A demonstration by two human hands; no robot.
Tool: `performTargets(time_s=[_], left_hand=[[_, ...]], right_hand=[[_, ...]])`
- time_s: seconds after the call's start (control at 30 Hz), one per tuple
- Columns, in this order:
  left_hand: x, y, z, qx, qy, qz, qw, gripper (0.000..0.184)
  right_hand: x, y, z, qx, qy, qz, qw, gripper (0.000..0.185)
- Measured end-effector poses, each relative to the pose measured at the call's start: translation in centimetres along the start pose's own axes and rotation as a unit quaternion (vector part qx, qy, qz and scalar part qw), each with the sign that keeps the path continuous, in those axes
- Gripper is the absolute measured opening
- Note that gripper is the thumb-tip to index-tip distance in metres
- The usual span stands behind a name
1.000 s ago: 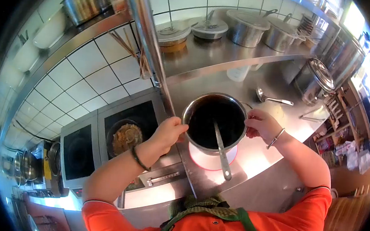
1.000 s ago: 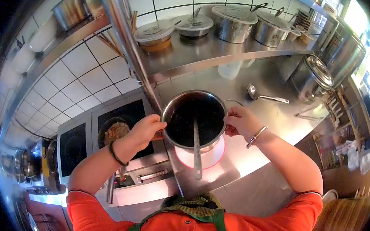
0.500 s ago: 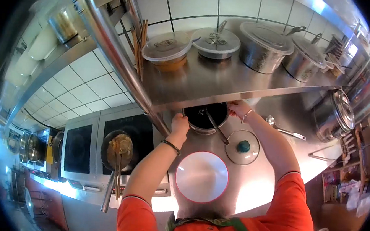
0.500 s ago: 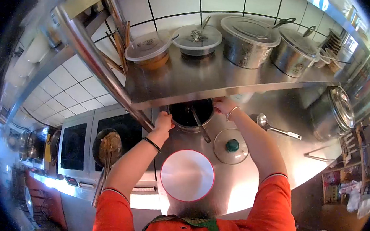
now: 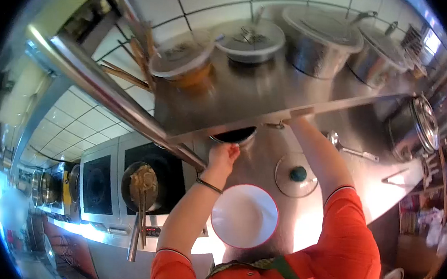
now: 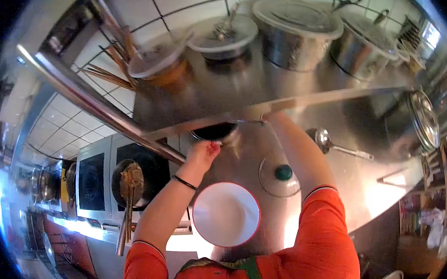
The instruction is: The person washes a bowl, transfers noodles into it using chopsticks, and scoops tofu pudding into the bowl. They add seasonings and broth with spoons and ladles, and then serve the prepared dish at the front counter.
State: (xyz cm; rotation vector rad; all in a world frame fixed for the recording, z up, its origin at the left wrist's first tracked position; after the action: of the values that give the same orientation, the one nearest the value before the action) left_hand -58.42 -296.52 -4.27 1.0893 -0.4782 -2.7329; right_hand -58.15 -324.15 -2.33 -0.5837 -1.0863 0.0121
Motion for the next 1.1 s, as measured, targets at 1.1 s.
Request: performTargets(time_s=[1.1], left_hand=[[-4.2, -16.8, 27.4, 0.001, 0.389, -0.346, 0.854, 0.03]], right_hand=[[14.8, 11.4, 3.6, -0.188, -0.302, 0.195, 0.914, 0.032]])
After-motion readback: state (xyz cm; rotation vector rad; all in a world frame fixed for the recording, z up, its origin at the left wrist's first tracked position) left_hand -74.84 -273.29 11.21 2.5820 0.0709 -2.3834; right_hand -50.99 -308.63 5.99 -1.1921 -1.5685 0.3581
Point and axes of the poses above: each hand's wrist, its own z-axis away from the middle knuckle, its own y-axis out of the palm, x = y × z, the point moved 9 cm from there along -z, towards the middle knuckle, and after that the axes turned 6 degrees about -x, right-handed, at the moved point
